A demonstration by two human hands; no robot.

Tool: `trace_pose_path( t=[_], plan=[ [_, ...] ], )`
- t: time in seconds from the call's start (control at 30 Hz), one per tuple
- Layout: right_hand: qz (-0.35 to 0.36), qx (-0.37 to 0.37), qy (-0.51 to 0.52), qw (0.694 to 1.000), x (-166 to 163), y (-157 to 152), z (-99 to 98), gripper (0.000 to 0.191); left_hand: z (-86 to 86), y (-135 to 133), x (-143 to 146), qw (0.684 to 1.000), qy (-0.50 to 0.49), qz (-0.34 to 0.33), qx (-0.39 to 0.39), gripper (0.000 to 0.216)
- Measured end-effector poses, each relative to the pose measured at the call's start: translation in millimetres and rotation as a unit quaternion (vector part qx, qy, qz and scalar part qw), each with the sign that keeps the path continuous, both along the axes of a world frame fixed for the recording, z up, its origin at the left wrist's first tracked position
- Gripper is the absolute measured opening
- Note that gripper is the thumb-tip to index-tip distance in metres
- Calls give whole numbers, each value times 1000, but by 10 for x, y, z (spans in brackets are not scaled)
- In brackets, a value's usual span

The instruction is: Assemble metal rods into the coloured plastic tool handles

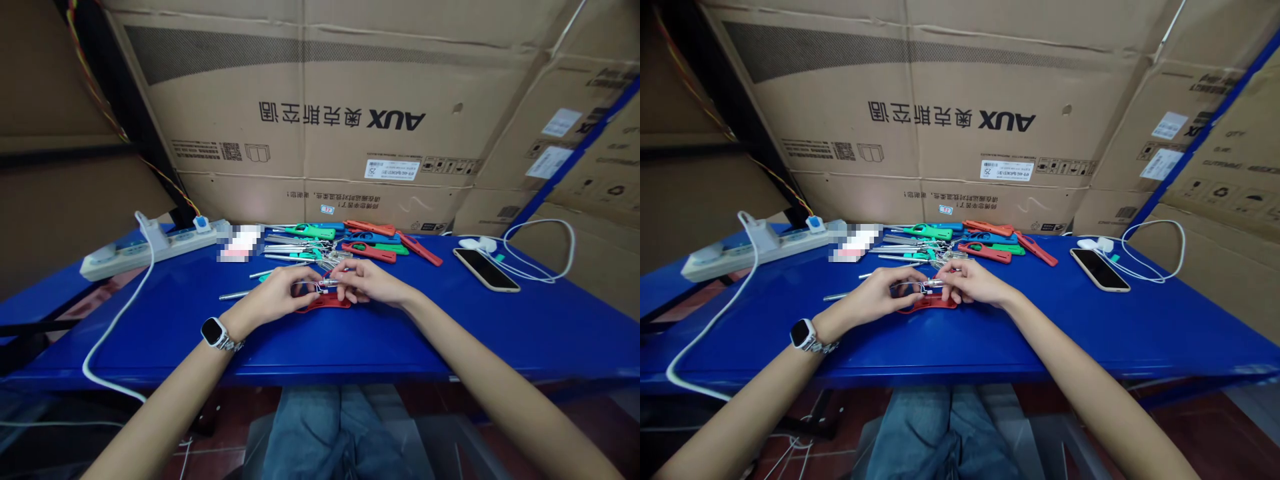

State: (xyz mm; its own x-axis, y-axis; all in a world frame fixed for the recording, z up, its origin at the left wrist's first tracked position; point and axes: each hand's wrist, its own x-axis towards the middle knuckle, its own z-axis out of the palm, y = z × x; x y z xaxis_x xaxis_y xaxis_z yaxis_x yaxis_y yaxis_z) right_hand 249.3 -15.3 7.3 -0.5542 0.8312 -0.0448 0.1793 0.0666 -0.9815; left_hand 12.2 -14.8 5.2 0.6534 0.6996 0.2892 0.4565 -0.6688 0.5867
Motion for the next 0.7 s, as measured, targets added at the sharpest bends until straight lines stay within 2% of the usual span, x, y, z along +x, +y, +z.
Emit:
trace_pose_path(
  t=[0.13, 0.27, 0.47, 0.7],
  plan=[
    [-2, 20, -16, 1000, -14, 8, -38, 32, -27, 9, -14, 1000, 7, -8, -14, 25],
    [-19, 95, -48, 994, -45, -47, -78, 29, -48, 10, -26, 999, 32, 1, 22, 25],
    [-30, 180, -54, 982, -75, -163, -87, 32, -16, 5, 16, 998, 9, -4, 63, 24],
    [-35, 187, -50, 980, -93, -162, -88, 34, -2, 27, 40, 998, -45, -10, -35, 22]
  ],
)
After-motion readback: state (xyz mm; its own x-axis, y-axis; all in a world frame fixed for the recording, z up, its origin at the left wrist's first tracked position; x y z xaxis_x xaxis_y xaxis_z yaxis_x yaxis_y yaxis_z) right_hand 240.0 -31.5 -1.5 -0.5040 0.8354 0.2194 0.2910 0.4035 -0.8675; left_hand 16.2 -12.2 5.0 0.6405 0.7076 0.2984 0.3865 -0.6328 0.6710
